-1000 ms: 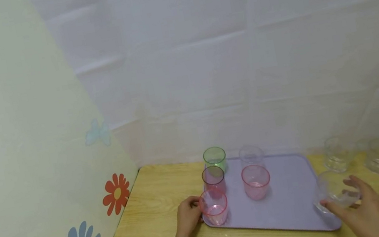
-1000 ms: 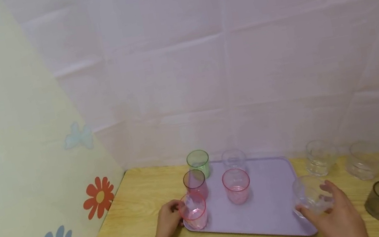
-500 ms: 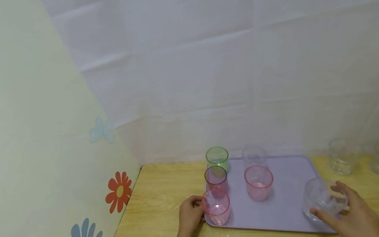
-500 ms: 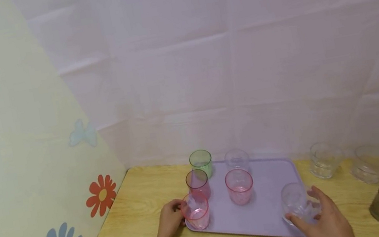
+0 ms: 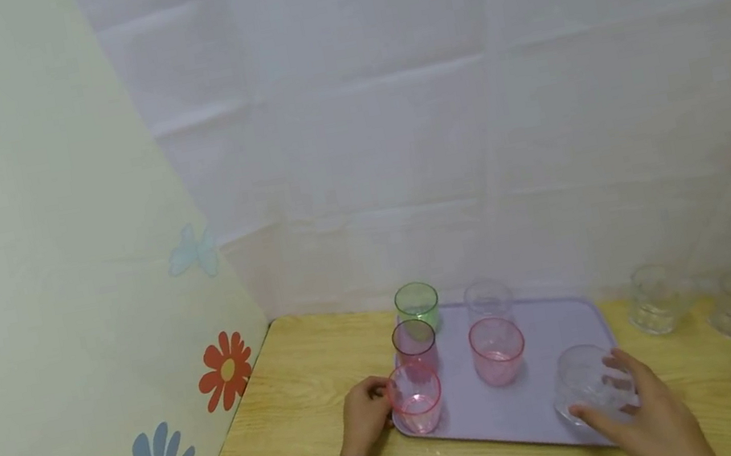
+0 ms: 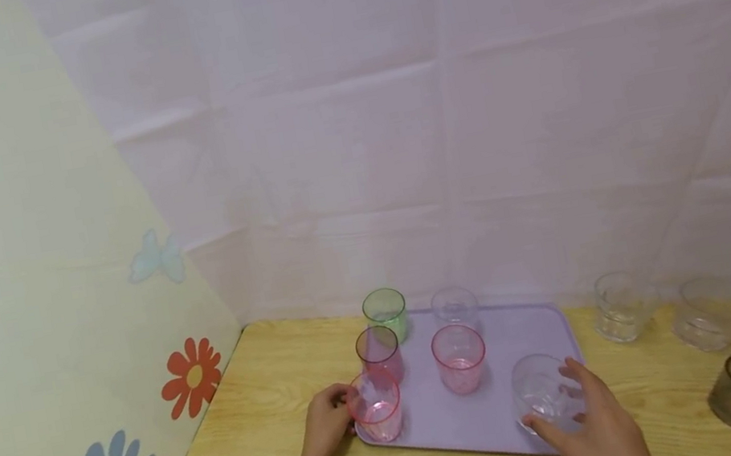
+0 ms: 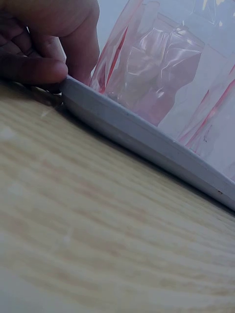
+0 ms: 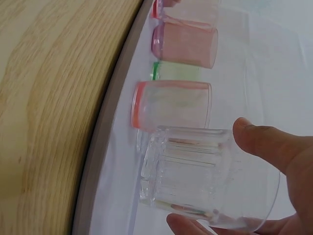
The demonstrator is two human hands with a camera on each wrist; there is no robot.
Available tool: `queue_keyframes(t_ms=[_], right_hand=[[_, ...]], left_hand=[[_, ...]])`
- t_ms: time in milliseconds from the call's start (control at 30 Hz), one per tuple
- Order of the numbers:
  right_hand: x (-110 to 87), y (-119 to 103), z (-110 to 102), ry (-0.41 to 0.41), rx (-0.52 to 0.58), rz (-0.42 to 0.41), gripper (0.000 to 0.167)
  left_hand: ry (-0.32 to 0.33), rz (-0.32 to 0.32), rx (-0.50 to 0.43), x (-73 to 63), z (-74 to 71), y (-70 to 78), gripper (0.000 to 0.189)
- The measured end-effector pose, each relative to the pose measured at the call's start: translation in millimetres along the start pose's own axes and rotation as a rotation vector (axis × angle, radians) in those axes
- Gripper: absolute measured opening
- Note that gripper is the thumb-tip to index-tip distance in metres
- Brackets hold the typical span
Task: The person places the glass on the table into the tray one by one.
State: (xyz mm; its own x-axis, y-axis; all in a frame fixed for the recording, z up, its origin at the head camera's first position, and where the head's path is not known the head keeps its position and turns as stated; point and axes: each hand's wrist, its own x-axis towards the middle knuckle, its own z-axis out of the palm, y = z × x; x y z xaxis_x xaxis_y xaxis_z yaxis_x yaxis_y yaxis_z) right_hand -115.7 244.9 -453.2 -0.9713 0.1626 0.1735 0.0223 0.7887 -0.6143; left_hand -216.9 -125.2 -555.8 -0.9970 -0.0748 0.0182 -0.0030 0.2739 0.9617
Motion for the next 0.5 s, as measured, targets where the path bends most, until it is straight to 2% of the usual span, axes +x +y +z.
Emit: queue_keyframes(t_ms=[367, 500], right_hand=[[-8.2, -13.4, 25.1, 0.077, 0.063, -0.132, 0.104], [-11.2, -16.8, 32.2, 0.075, 0.064, -0.145, 0.105]], left_hand=[[0.006, -0.005, 0.018, 1.0, -0.4, -1.3, 0.016], [0.003, -0.002, 0.014, 0.7, -0.2, -1.0, 0.015]])
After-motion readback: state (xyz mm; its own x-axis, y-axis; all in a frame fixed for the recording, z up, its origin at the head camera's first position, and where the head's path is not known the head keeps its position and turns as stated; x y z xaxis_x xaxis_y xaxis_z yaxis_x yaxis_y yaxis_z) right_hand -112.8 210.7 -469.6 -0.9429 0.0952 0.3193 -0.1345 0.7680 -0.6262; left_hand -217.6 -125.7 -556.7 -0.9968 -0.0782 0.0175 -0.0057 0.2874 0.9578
